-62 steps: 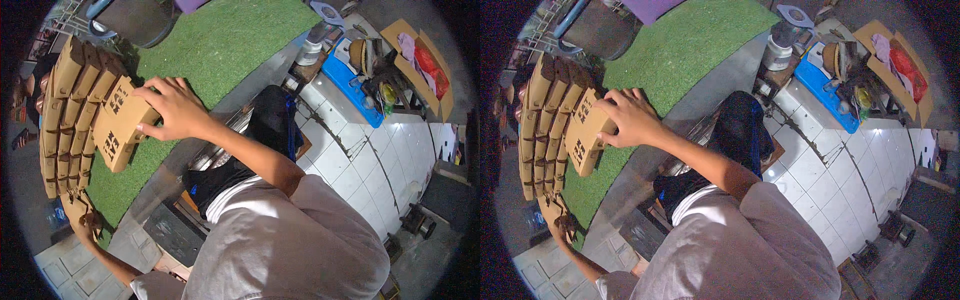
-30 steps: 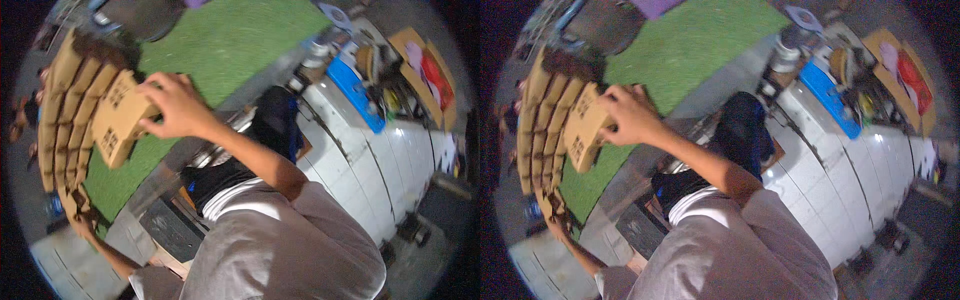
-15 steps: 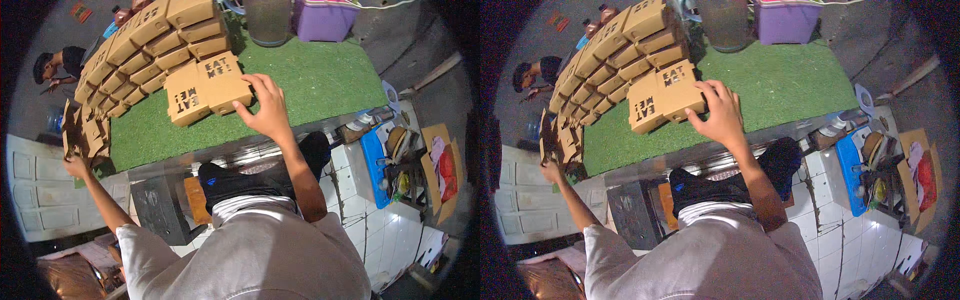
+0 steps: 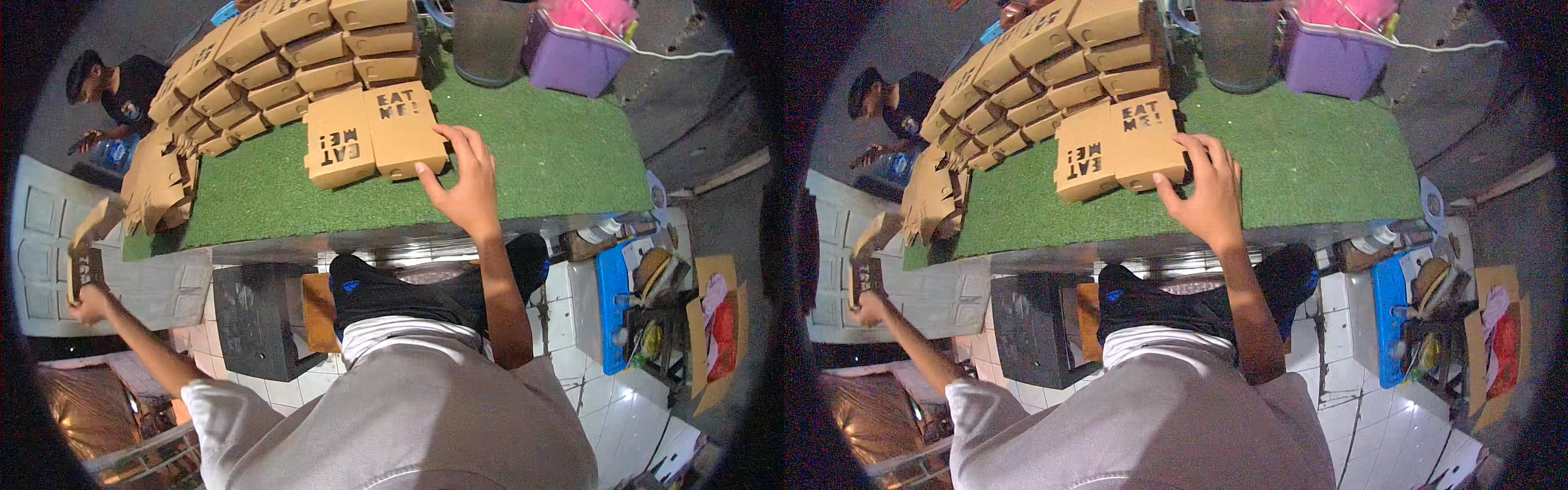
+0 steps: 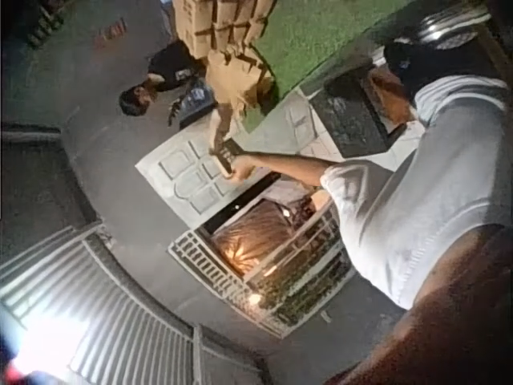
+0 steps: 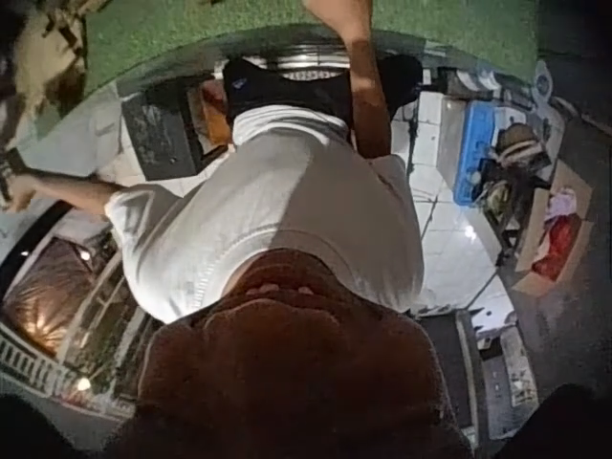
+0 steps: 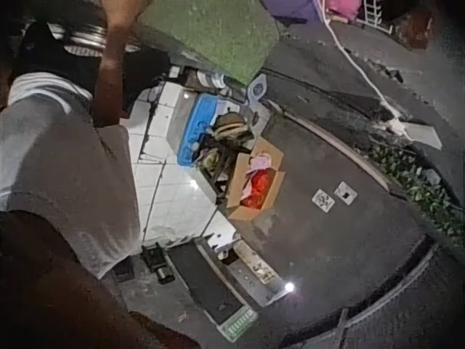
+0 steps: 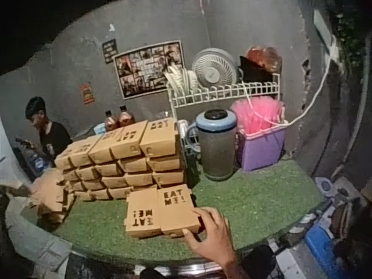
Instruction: Assembling and folding cardboard food boxes from flat templates.
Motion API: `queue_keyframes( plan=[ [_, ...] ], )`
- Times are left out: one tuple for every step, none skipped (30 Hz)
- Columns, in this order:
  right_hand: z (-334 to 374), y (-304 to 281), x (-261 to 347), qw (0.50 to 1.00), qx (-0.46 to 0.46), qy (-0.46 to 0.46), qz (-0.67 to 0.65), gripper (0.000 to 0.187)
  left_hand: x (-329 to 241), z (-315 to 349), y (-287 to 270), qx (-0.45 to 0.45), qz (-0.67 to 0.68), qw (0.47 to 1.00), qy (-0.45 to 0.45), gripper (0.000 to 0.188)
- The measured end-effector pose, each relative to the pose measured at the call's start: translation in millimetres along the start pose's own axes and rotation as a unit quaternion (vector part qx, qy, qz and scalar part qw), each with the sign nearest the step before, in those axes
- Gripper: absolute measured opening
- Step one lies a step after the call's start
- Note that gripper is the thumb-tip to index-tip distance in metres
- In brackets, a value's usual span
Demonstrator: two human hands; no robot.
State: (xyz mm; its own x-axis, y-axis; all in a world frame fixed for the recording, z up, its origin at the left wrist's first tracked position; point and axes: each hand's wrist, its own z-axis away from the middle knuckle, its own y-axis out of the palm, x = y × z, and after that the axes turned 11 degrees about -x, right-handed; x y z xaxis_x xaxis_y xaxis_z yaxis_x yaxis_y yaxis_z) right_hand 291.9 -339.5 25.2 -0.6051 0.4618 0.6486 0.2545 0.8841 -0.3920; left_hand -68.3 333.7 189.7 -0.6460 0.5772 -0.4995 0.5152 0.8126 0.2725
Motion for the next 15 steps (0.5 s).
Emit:
queue_keyframes(
  plan=[
    [1.0,-1.9,-0.7,1.000,0.002,0.005,-0.002,0.054,1.3,-19.0,-19.2,0.004,-0.025,0.999,0.034,0.033],
    [1.2,-2.6,-0.8,1.000,0.004,0.009,-0.004,0.054,0.5,-33.7,-42.8,0.007,-0.052,0.996,0.068,0.033],
    [1.5,-4.0,0.4,1.000,0.008,0.009,-0.005,0.054,2.4,-51.1,-69.3,0.019,-0.014,0.995,0.095,0.036],
    [2.2,-3.1,0.9,1.000,0.007,0.006,-0.012,0.054,-0.8,-62.4,-93.7,0.032,0.024,0.992,0.122,0.038],
    [3.7,-2.2,0.0,1.000,0.009,0.002,-0.001,0.054,-23.2,-59.0,-117.6,0.054,0.068,0.990,0.113,0.040],
    [4.5,-3.5,-0.6,1.000,0.009,0.000,0.012,0.054,-56.3,-51.0,-146.4,0.077,0.113,0.985,0.104,0.041],
    [5.1,-5.6,-0.4,1.000,0.015,0.009,0.006,0.055,-88.1,-42.9,-175.8,0.163,0.074,0.981,0.078,0.037],
    [3.7,-6.2,0.0,1.000,0.012,0.010,0.006,0.055,-130.2,-17.7,-203.7,0.162,0.077,0.981,0.079,0.037],
    [3.2,-6.9,0.6,1.000,-0.006,0.008,-0.010,0.054,-173.3,11.1,-228.9,0.211,0.094,0.970,0.069,0.036],
    [4.9,-8.3,0.5,1.000,-0.026,0.008,-0.016,0.053,-218.1,48.7,-251.2,0.266,0.116,0.955,0.055,0.035],
    [5.1,-10.6,-0.2,0.997,-0.058,0.010,-0.047,0.051,-266.1,85.0,-273.0,0.324,0.143,0.934,0.045,0.035],
    [6.2,-12.9,3.7,0.993,-0.092,0.013,-0.077,0.048,-307.5,115.0,-293.4,0.382,0.170,0.908,0.038,0.034],
    [9.6,-17.9,11.5,0.988,-0.110,0.038,-0.103,0.044,-337.3,139.2,-308.6,0.442,0.199,0.874,0.032,0.033],
    [21.0,-33.0,5.6,0.983,-0.143,0.046,-0.109,0.041,-361.3,167.0,-310.8,0.515,0.253,0.818,0.029,0.033],
    [27.8,-40.3,15.5,0.975,-0.131,0.053,-0.170,0.043,-341.9,151.4,-296.5,0.567,0.276,0.775,0.034,0.032]
  ],
)
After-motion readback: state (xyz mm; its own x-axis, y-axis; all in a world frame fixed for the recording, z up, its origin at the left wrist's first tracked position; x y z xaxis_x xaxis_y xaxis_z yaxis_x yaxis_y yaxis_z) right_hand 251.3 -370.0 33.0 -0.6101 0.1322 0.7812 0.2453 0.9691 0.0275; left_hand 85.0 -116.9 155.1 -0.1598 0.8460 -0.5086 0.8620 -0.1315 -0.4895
